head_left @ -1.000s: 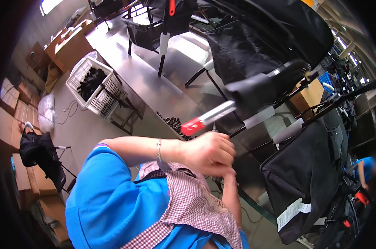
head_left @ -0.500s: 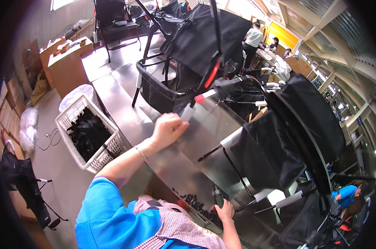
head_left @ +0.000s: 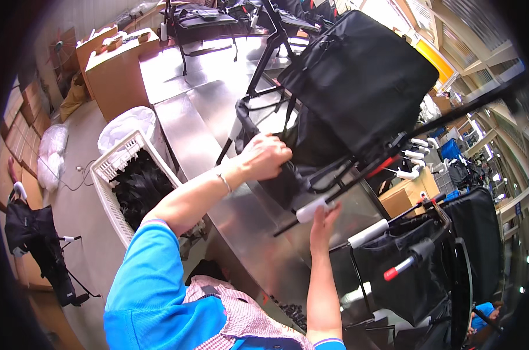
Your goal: The person assembles a black folding chair on a factory floor. They attach the seat fabric to the frame, secure the backrest, and use a power drill to fasten screws at multiple joints. The person also attaches a carrying bag to the chair frame.
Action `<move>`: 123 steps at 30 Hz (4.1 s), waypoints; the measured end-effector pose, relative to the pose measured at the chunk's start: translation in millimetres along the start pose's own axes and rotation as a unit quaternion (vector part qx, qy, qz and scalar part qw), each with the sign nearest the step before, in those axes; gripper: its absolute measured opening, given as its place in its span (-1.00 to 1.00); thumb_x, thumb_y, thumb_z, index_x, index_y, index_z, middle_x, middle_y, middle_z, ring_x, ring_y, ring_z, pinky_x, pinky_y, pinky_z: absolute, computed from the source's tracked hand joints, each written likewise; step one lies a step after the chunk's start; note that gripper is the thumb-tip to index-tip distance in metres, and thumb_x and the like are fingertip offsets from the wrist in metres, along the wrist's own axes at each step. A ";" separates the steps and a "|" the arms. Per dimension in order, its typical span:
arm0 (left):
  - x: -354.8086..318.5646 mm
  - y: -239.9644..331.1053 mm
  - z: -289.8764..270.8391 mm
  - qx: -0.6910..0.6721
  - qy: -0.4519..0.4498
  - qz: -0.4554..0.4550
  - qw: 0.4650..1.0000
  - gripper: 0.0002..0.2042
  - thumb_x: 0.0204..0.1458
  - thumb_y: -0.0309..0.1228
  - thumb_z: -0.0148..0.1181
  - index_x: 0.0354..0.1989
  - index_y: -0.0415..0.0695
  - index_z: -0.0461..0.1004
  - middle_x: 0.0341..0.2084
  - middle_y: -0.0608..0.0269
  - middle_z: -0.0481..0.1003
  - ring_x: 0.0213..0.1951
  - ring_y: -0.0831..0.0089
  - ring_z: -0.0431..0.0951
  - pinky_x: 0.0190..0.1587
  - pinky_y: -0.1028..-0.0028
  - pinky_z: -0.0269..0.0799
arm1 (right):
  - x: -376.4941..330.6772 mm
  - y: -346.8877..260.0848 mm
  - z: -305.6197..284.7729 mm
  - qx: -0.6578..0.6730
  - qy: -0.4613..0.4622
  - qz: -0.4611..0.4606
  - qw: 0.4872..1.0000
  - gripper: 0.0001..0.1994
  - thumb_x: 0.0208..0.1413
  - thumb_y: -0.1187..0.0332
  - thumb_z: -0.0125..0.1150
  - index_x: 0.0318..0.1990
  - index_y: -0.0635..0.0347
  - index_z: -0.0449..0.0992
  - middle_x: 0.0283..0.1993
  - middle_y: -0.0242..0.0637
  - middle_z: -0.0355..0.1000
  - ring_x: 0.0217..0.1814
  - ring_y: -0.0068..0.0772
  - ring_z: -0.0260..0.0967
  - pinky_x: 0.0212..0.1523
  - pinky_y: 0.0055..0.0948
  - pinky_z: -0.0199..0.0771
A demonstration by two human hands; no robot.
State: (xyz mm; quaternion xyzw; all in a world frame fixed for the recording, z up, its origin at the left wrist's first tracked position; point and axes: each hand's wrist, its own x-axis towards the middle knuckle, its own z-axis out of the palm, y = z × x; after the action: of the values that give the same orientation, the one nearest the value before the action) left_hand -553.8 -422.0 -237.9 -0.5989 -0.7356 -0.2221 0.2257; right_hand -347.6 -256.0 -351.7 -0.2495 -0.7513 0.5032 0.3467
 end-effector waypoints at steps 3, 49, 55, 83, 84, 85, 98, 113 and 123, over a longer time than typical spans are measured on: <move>-21.3 3.2 -17.9 -0.004 -0.019 -0.002 1.000 -0.76 -0.54 -0.39 0.25 -0.60 -0.06 0.35 -0.63 0.31 0.39 -0.44 0.28 0.47 -0.33 0.30 0.30 | -3.2 -18.5 41.1 0.081 0.034 0.007 0.996 -0.27 0.22 0.00 -0.04 0.31 0.38 -0.13 0.29 0.01 0.02 0.30 -0.21 0.03 0.28 -0.34 -0.01; 92.2 258.9 380.3 -0.866 -0.288 -0.210 0.350 -0.88 0.04 -0.43 0.17 -0.26 -0.14 0.43 -0.48 0.35 0.51 -0.48 0.51 0.53 -0.40 0.50 0.55 | -119.1 -275.3 -99.6 0.595 -0.050 0.038 0.802 -0.78 0.22 0.31 0.07 -0.35 0.19 0.20 -0.67 -0.37 0.18 -0.73 -0.59 0.12 -0.76 -0.61 0.12; 96.4 224.9 323.9 -0.888 -0.237 -0.179 0.350 -0.78 0.08 -0.29 0.19 -0.18 -0.13 0.43 -0.46 0.36 0.49 -0.43 0.49 0.52 -0.36 0.46 0.54 | -170.4 -280.3 -117.7 0.556 -0.092 0.055 0.824 -0.79 0.22 0.34 0.07 -0.36 0.21 0.19 -0.71 -0.38 0.18 -0.74 -0.59 0.15 -0.76 -0.60 0.14; 65.9 166.6 236.4 -0.596 0.038 -0.286 0.749 -0.69 -0.06 -0.53 0.18 -0.09 -0.20 0.36 -0.42 0.32 0.44 -0.38 0.53 0.42 -0.35 0.48 0.34 | -253.4 29.2 -401.6 -0.328 0.287 0.214 0.874 -0.68 0.20 0.25 0.09 0.00 0.28 0.41 -0.12 -0.14 0.47 -0.04 -0.35 0.41 0.02 -0.45 0.38; 70.2 163.0 243.5 -0.571 0.013 -0.312 0.760 -0.78 -0.05 -0.50 0.21 -0.21 -0.21 0.42 -0.47 0.34 0.44 -0.39 0.58 0.40 -0.36 0.49 0.33 | -251.8 47.2 -400.4 -0.347 0.340 0.224 0.845 -0.63 0.16 0.22 0.11 0.01 0.29 0.39 -0.10 -0.06 0.45 -0.02 -0.18 0.39 0.02 -0.32 0.36; 74.8 168.7 250.5 -0.559 -0.002 -0.322 0.764 -0.83 -0.05 -0.44 0.25 -0.31 -0.22 0.47 -0.50 0.33 0.43 -0.40 0.56 0.37 -0.34 0.45 0.31 | -246.8 70.4 -399.4 -0.362 0.386 0.229 0.817 -0.59 0.12 0.19 0.14 0.02 0.30 0.37 -0.07 0.02 0.44 0.00 -0.01 0.36 0.03 -0.19 0.34; -1.3 269.7 167.1 -0.756 -0.211 -0.188 0.591 -0.48 -0.13 -0.71 0.08 0.11 -0.26 0.27 -0.09 0.10 0.43 0.05 0.34 0.39 0.14 0.36 0.27 | -156.0 -102.8 -254.9 -0.308 0.334 -0.310 0.835 -0.76 -0.09 0.54 0.23 -0.19 0.26 0.45 -0.28 -0.15 0.42 -0.26 -0.12 0.39 -0.23 -0.30 0.43; 246.1 338.8 -16.6 -0.826 -0.132 0.240 0.492 -0.56 0.01 -0.60 0.06 0.13 -0.27 0.28 -0.02 0.07 0.42 0.12 0.31 0.37 0.14 0.35 0.30 | -125.0 -145.2 -193.1 -0.245 0.273 -0.373 0.853 -0.81 -0.19 0.62 0.26 -0.33 0.35 0.49 -0.33 -0.10 0.47 -0.38 -0.17 0.47 -0.39 -0.40 0.49; 276.5 258.2 182.8 -0.416 -0.162 0.283 0.849 -0.78 0.00 -0.27 0.13 -0.30 -0.14 0.54 -0.40 0.09 0.55 -0.37 0.16 0.54 -0.26 0.33 0.44 | -161.5 -78.5 -181.9 -0.014 0.332 0.012 0.943 -0.51 -0.01 0.41 0.34 0.08 0.36 0.33 -0.12 -0.16 0.45 -0.14 -0.43 0.43 -0.10 -0.47 0.46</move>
State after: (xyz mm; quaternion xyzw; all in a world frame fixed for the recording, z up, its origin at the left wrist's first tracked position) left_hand -362.5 -49.4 -204.1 -0.8463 -0.3992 -0.3338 -0.1142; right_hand -106.6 -295.8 -276.3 -0.4160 -0.5973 0.3853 0.5672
